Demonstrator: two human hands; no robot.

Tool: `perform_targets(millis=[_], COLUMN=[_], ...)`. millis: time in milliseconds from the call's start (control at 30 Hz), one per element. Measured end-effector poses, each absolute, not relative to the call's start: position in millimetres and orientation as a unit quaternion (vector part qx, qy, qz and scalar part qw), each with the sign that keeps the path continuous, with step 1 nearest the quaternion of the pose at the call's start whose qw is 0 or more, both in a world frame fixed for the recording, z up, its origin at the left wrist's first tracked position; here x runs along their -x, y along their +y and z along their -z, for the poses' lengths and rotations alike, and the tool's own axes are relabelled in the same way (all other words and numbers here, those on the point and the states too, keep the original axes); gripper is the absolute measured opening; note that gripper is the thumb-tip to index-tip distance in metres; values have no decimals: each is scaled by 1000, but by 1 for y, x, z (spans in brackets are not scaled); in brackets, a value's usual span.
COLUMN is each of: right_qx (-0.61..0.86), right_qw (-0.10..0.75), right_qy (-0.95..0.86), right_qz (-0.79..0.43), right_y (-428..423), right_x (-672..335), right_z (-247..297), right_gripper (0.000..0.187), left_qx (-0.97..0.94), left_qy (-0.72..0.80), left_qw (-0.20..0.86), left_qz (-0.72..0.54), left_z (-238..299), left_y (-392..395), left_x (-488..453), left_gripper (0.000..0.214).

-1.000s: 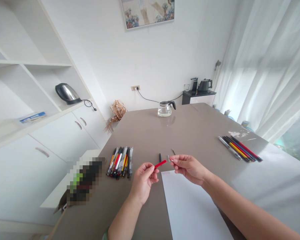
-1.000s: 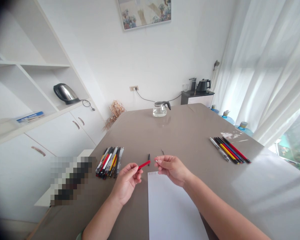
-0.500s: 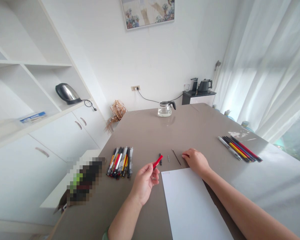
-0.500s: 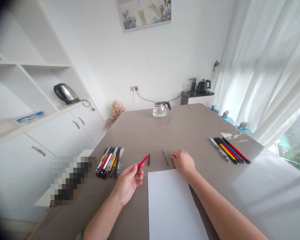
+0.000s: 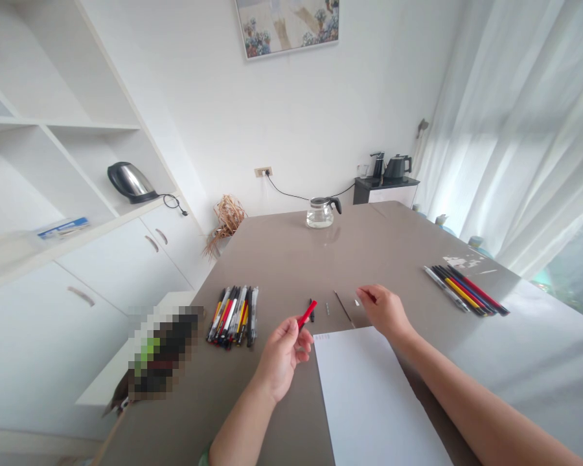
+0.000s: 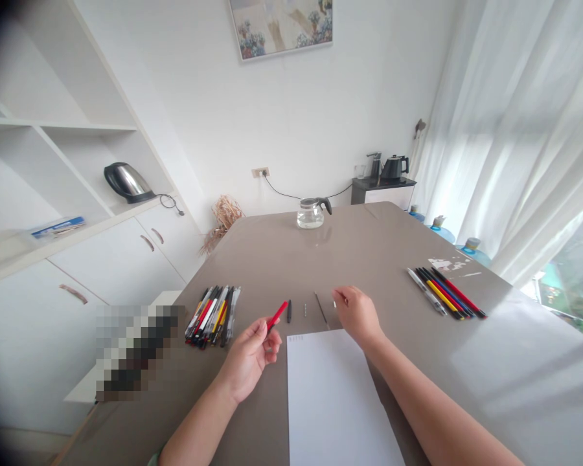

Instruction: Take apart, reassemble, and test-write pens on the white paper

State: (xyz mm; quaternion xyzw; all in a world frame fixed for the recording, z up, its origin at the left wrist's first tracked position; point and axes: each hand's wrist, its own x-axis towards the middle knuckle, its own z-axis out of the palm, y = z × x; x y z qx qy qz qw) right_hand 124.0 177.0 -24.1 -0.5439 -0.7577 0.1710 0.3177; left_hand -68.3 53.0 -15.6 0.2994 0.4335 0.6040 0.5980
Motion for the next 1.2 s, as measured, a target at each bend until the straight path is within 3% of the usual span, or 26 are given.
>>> perform_targets(millis=[67,200,367,533,800,1200], right_qx=[501,388,341,352,314,306], right_qw=[346,292,306,301,183,238], right_qy=[-754,-758,-724,-735,-815,-791], right_qz=[-248,-434,-516,-495,-452,-474], right_y=[161,128,113,108,99,91], right_x=[-116,-97,-82,-80,-79,-75], right_z=[11,-7,-7,-2,3,10], right_gripper=[36,34,30,35,31,32], left_qx=[-318,-360,-432,-402,-330,-298], left_qy=[432,447,457,448,439,419], left_qw=[604,609,603,575,582,570], left_qz=[-590,-548,-491,-554,-599,-641], left_z=[15,12,4,7,10,3], left_y=[51,46,43,48,50,49], left_x=[66,59,53,59,59,44], left_gripper=[26,29,26,17,18,23])
